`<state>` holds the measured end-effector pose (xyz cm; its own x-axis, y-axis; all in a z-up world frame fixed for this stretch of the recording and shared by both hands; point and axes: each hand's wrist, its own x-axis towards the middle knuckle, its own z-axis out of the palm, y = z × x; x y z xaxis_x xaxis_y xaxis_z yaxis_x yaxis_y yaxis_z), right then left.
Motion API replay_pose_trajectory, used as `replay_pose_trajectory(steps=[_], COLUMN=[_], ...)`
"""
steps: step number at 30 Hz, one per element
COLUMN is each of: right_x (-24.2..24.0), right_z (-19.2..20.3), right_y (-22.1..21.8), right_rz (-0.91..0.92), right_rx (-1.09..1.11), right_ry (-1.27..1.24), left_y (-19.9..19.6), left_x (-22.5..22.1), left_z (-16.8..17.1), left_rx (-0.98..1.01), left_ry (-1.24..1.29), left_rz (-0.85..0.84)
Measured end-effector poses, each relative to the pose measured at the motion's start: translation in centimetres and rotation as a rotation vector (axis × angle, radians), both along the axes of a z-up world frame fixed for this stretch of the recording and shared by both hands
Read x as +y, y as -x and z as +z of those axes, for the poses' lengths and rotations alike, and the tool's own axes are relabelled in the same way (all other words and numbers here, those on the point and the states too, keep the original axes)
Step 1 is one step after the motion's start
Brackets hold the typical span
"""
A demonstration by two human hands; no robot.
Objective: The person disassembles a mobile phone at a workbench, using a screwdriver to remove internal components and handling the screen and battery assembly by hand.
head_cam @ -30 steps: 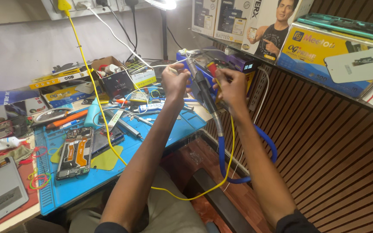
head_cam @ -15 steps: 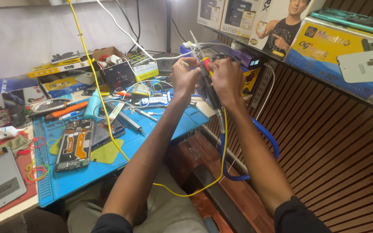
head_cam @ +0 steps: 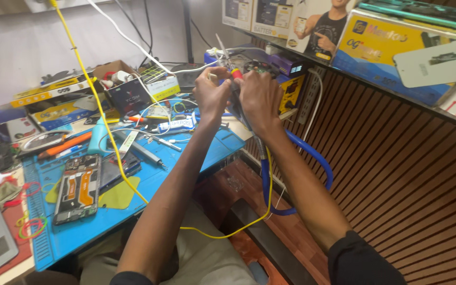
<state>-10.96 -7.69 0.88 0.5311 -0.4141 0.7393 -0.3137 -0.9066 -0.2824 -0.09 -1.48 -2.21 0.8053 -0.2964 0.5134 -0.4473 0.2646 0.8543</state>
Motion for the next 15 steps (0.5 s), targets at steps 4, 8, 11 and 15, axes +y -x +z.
replay_pose_trajectory(steps=[4, 8, 11, 15], right_x=[-0.9, -1.7, -2.2, -2.7], right_z=[-0.3, -0.8, -0.7, -0.7], right_y=[0.1, 0.1, 0.0, 0.2], right_rz=[0.002, 0.064, 0.101, 0.149], right_rx=[-0.008, -0.036, -0.025, -0.078], right_ry=[0.057, 0.060, -0.004, -0.006], left_y=[0.2, 0.3, -0.2, -1.0], left_x=[-0.3, -0.3, -0.6, -1.4], left_z=[0.1, 0.1, 0.0, -0.7], left_rx=[-0.032, -0.046, -0.052, -0.172], left_ry=[-0.021, -0.029, -0.052, -0.050], left_rz=[0.026, 0.032, 0.063, 0.139])
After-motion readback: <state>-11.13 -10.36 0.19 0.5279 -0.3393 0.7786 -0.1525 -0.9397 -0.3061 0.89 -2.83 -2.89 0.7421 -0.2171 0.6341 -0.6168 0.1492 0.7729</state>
